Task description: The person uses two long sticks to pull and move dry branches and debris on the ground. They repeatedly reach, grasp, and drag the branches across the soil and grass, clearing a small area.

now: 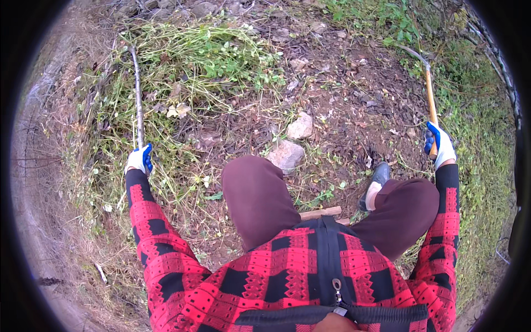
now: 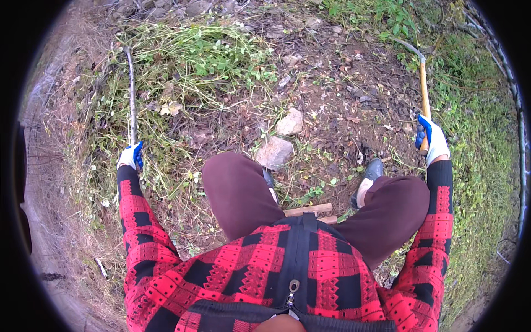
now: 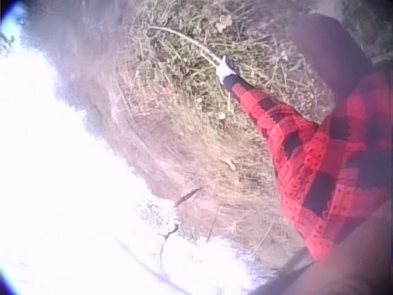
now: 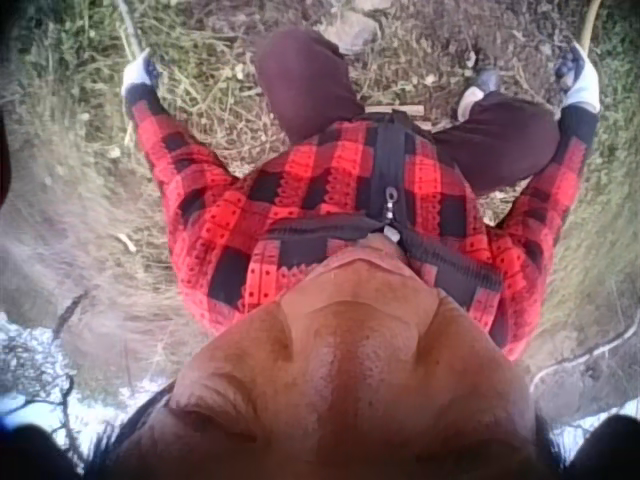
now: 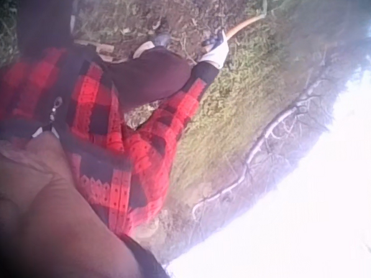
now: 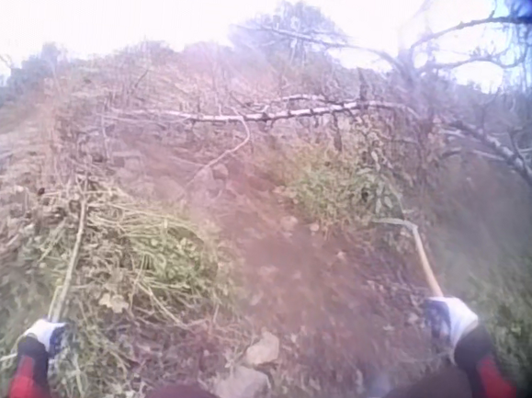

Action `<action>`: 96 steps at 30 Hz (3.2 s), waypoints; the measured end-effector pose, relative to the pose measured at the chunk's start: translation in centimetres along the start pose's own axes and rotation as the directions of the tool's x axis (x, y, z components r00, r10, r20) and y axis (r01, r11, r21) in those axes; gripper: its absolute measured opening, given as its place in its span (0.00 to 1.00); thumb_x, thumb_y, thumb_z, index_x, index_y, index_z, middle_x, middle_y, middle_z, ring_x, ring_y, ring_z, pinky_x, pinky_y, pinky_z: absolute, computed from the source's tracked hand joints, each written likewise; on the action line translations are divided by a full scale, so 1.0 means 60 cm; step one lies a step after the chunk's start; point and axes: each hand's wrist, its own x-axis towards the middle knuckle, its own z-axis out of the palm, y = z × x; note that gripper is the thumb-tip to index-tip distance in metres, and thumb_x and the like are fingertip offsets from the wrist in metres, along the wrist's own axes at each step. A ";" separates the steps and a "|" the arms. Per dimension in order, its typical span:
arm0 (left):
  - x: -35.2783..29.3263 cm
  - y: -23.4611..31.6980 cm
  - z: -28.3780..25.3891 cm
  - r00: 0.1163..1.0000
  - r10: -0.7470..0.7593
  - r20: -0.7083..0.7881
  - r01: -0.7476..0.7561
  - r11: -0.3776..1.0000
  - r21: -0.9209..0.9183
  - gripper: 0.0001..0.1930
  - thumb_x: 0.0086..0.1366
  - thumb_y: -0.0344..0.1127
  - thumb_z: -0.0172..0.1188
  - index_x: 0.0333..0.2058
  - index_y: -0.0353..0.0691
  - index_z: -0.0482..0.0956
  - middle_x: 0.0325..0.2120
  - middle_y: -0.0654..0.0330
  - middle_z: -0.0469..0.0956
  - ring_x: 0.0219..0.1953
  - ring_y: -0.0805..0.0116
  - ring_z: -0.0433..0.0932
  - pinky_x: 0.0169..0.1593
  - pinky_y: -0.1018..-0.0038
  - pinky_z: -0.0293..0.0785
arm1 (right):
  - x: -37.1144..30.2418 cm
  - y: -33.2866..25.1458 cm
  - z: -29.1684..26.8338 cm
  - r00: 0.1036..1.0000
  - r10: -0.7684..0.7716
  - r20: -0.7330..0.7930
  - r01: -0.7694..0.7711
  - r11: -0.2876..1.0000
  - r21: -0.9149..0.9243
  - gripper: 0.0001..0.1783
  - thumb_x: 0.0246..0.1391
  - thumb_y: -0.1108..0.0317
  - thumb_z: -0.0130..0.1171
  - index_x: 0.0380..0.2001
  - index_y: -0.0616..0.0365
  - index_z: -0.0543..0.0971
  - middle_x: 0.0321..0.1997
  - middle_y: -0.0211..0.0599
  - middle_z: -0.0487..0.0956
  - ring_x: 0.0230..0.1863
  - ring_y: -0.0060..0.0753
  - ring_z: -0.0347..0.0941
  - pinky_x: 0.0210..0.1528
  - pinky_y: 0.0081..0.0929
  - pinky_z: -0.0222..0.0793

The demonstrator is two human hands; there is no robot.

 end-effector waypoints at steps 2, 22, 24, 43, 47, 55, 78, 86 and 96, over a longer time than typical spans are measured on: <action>-0.021 0.002 -0.017 0.997 0.040 0.072 -0.044 0.997 0.059 0.16 0.65 0.44 0.69 0.31 0.51 0.68 0.13 0.70 0.64 0.09 0.76 0.60 0.13 0.75 0.57 | 0.000 0.005 -0.012 0.999 -0.040 0.001 0.040 0.997 -0.065 0.14 0.63 0.55 0.64 0.29 0.45 0.71 0.15 0.18 0.66 0.11 0.17 0.58 0.13 0.20 0.54; -0.240 -0.177 0.014 0.918 0.397 -0.005 -0.347 0.808 0.476 0.25 0.57 0.25 0.72 0.53 0.35 0.75 0.31 0.64 0.77 0.20 0.78 0.68 0.21 0.78 0.65 | 0.032 0.251 -0.115 0.978 0.200 0.064 -0.185 0.964 -0.192 0.09 0.63 0.60 0.61 0.34 0.53 0.78 0.20 0.26 0.74 0.20 0.25 0.71 0.23 0.26 0.65; -0.228 -0.142 0.064 0.926 0.374 0.057 -0.326 0.712 0.622 0.24 0.56 0.29 0.74 0.50 0.33 0.76 0.32 0.64 0.78 0.29 0.77 0.72 0.33 0.77 0.72 | 0.035 0.281 -0.122 0.967 0.252 0.048 -0.243 0.959 -0.145 0.09 0.63 0.60 0.62 0.35 0.53 0.78 0.21 0.26 0.74 0.20 0.25 0.71 0.23 0.26 0.65; -0.283 0.121 0.860 0.582 0.036 0.812 -0.662 0.600 0.449 0.15 0.62 0.40 0.68 0.37 0.38 0.72 0.23 0.61 0.76 0.17 0.72 0.77 0.18 0.72 0.74 | -0.005 0.412 -0.162 0.955 0.208 -0.212 -0.265 0.919 -0.293 0.12 0.61 0.58 0.63 0.36 0.55 0.78 0.24 0.30 0.76 0.24 0.29 0.73 0.27 0.29 0.67; -0.276 0.115 0.901 0.524 0.242 0.816 -0.842 0.291 0.454 0.20 0.62 0.43 0.68 0.42 0.33 0.75 0.34 0.49 0.82 0.34 0.56 0.83 0.39 0.63 0.79 | 0.001 0.422 -0.166 0.949 0.202 -0.244 -0.275 0.908 -0.317 0.12 0.61 0.58 0.64 0.36 0.55 0.78 0.25 0.31 0.76 0.25 0.30 0.73 0.28 0.30 0.68; -0.172 0.105 0.893 0.630 0.199 0.751 -0.744 0.434 0.509 0.30 0.63 0.44 0.69 0.62 0.44 0.74 0.27 0.60 0.80 0.23 0.71 0.76 0.29 0.70 0.73 | 0.001 0.451 -0.167 0.939 0.182 -0.292 -0.283 0.891 -0.355 0.13 0.60 0.57 0.65 0.36 0.55 0.78 0.26 0.32 0.77 0.27 0.32 0.74 0.30 0.32 0.69; -0.216 0.186 0.515 0.737 0.475 0.481 -0.675 0.489 0.552 0.10 0.61 0.34 0.71 0.36 0.37 0.80 0.18 0.70 0.69 0.15 0.81 0.61 0.20 0.76 0.57 | -0.046 0.527 -0.173 0.933 0.071 -0.354 -0.233 0.867 -0.440 0.16 0.57 0.55 0.67 0.38 0.57 0.79 0.30 0.37 0.79 0.31 0.37 0.76 0.35 0.36 0.71; -0.322 0.128 0.593 0.502 0.409 0.762 -0.806 -0.100 0.584 0.17 0.55 0.34 0.71 0.39 0.33 0.78 0.30 0.49 0.81 0.29 0.52 0.77 0.41 0.62 0.75 | -0.064 0.540 -0.179 0.925 0.076 -0.373 -0.240 0.877 -0.416 0.18 0.56 0.55 0.68 0.38 0.58 0.79 0.31 0.38 0.80 0.33 0.39 0.77 0.37 0.37 0.72; -0.266 0.094 0.575 0.460 0.374 0.805 -0.867 -0.007 0.499 0.14 0.56 0.30 0.71 0.38 0.36 0.76 0.23 0.58 0.75 0.20 0.68 0.72 0.26 0.68 0.69 | -0.054 0.541 -0.174 0.930 0.037 -0.365 -0.199 0.886 -0.418 0.19 0.55 0.54 0.68 0.39 0.58 0.79 0.33 0.40 0.81 0.35 0.42 0.78 0.39 0.39 0.74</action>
